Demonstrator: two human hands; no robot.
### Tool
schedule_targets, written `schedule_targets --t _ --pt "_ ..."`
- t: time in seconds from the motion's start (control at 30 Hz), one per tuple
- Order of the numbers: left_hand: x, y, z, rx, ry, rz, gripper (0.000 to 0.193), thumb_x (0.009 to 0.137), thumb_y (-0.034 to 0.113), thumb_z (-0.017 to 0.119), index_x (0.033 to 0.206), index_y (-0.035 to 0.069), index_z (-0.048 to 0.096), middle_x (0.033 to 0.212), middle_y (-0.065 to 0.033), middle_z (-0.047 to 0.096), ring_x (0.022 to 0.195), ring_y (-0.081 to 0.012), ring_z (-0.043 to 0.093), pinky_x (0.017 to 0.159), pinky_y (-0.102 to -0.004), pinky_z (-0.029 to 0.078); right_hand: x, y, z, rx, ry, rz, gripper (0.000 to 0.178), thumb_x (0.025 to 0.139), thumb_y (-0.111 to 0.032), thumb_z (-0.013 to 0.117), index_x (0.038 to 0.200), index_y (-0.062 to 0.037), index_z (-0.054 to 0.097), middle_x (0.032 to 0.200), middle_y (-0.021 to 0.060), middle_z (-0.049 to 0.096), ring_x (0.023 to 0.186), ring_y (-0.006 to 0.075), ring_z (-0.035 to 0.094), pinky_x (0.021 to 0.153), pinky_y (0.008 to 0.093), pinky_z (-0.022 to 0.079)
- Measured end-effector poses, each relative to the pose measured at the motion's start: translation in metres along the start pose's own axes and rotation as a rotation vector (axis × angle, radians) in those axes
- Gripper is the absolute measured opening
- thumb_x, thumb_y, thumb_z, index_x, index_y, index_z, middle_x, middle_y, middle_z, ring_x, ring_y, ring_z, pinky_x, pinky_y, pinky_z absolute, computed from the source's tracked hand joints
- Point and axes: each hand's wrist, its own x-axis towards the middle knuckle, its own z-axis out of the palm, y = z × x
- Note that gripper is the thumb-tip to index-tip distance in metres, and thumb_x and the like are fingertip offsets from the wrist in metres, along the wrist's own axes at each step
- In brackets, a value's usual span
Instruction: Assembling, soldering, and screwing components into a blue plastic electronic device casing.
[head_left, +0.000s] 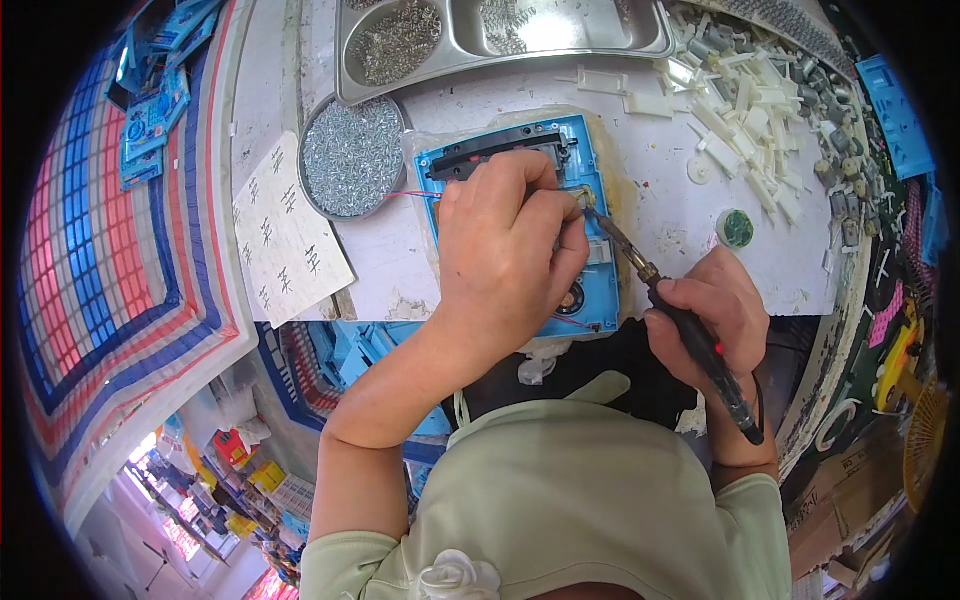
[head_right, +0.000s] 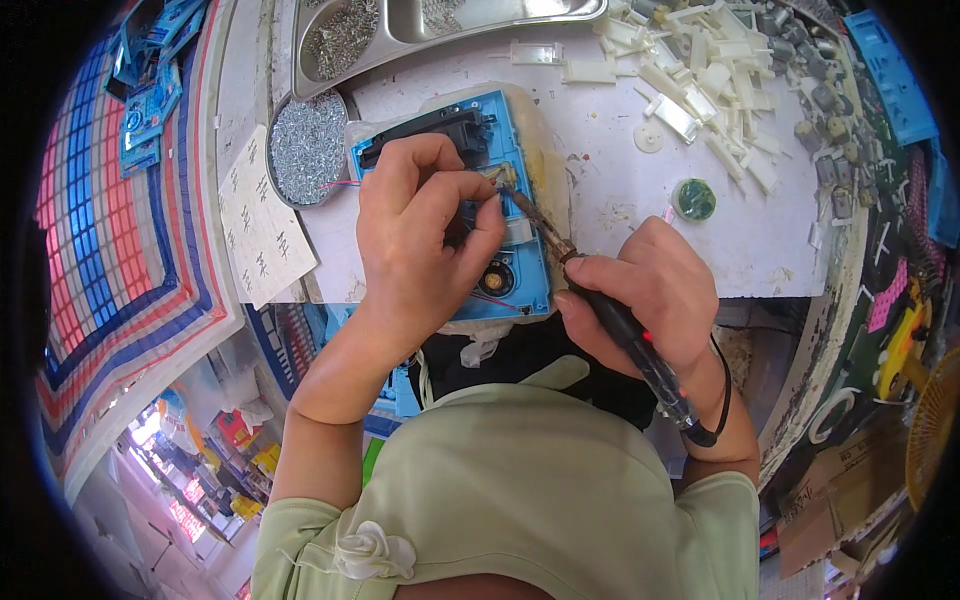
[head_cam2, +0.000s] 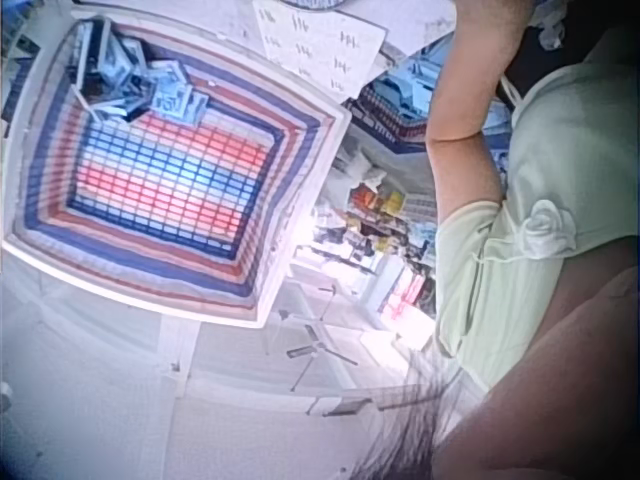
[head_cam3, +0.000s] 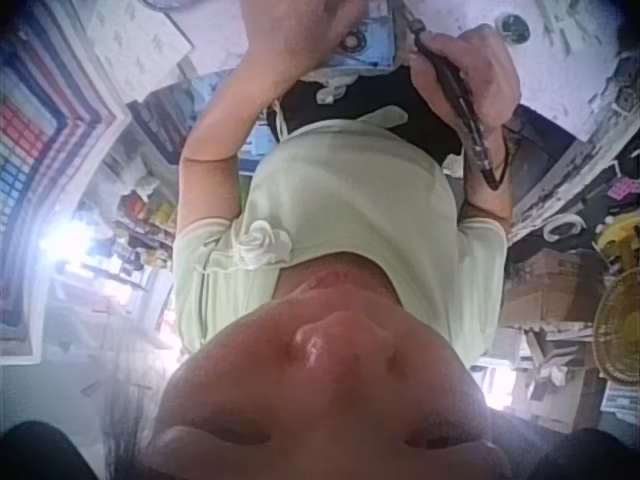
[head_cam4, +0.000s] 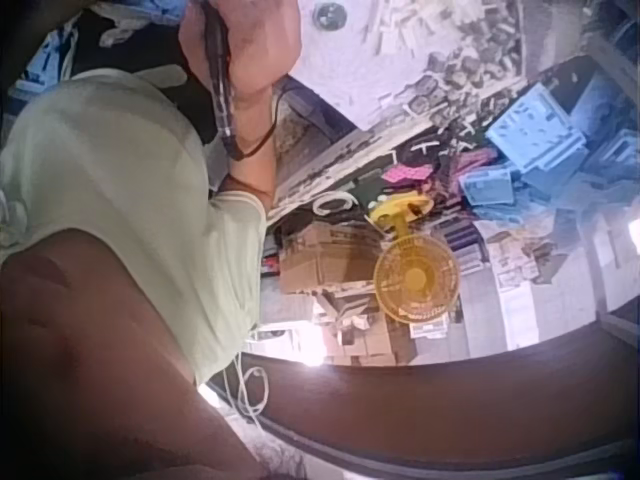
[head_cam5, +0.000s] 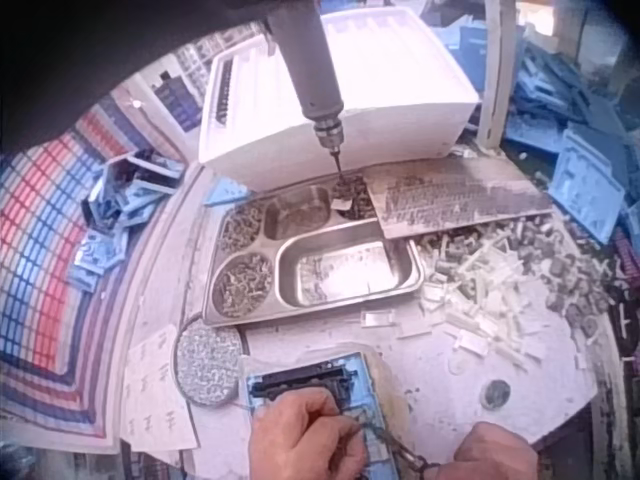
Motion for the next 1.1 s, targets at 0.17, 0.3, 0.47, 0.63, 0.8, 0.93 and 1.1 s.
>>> schedule_targets --t 0.17,0.3,0.47,0.63,0.8,0.93,1.1 --pt "0.0001 0.0012 -0.0005 0.011 -0.003 -0.007 0.024 0.066 -0.001 0.080 0.086 0.006 0.068 0.098 -0.0081 0.058 0.082 -0.0248 0.057 0.070 -0.0363 0.044 -0.0045 0.0012 0.0023 0.006 0.008 -0.021 0.033 0.072 -0.003 0.084 0.100 -0.0034 0.067 0.064 0.0046 0.052 0.054 0.0212 0.046 0.049 0.0328 0.034" --pt "-0.0001 -0.0005 0.0000 0.011 0.002 0.009 0.023 0.066 -0.001 0.080 0.085 0.006 0.069 0.098 -0.0079 0.058 0.081 -0.0244 0.057 0.070 -0.0360 0.043 -0.0062 -0.0001 -0.0009 0.001 -0.001 -0.021 0.033 0.072 -0.002 0.084 0.101 -0.0031 0.067 0.064 0.0044 0.052 0.054 0.0208 0.046 0.049 0.0325 0.035" --pt "-0.0009 -0.0004 0.0002 0.001 -0.012 -0.008 0.023 0.067 -0.001 0.080 0.085 0.006 0.069 0.099 -0.0079 0.058 0.081 -0.0241 0.057 0.071 -0.0360 0.043 -0.0030 -0.0009 -0.0035 0.009 0.012 -0.021 0.033 0.074 -0.003 0.084 0.102 -0.0033 0.067 0.064 0.0044 0.053 0.055 0.0208 0.047 0.051 0.0322 0.035" --pt "0.0001 0.0007 -0.0009 0.008 0.002 0.005 0.023 0.067 -0.001 0.080 0.086 0.006 0.069 0.099 -0.0080 0.058 0.080 -0.0242 0.057 0.071 -0.0362 0.044 -0.0022 -0.0017 -0.0037 0.015 0.018 -0.016 0.032 0.075 -0.004 0.084 0.103 -0.0031 0.067 0.065 0.0045 0.054 0.055 0.0210 0.048 0.051 0.0325 0.036" --pt "-0.0002 0.0001 -0.0007 0.007 0.000 0.004 0.023 0.067 0.000 0.080 0.087 0.006 0.069 0.099 -0.0082 0.058 0.080 -0.0246 0.057 0.071 -0.0364 0.044 -0.0006 -0.0015 -0.0052 0.025 0.021 -0.016 0.032 0.075 -0.004 0.083 0.103 -0.0025 0.067 0.065 0.0050 0.055 0.055 0.0217 0.047 0.051 0.0330 0.035" --pt "-0.0003 0.0011 -0.0014 0.010 -0.006 -0.005 0.024 0.067 0.000 0.080 0.087 0.006 0.069 0.099 -0.0086 0.058 0.081 -0.0249 0.057 0.071 -0.0366 0.044 -0.0017 -0.0011 -0.0057 0.012 0.032 -0.012 0.032 0.076 -0.004 0.083 0.103 -0.0025 0.067 0.065 0.0052 0.054 0.055 0.0219 0.047 0.051 0.0330 0.034" --pt "0.0012 0.0006 -0.0001 0.014 0.018 0.022 0.024 0.067 -0.001 0.080 0.087 0.006 0.069 0.099 -0.0088 0.058 0.081 -0.0249 0.057 0.071 -0.0366 0.043 -0.0024 -0.0013 -0.0068 0.011 0.034 -0.010 0.030 0.076 -0.004 0.083 0.102 -0.0028 0.067 0.064 0.0050 0.054 0.054 0.0220 0.047 0.051 0.0331 0.034"
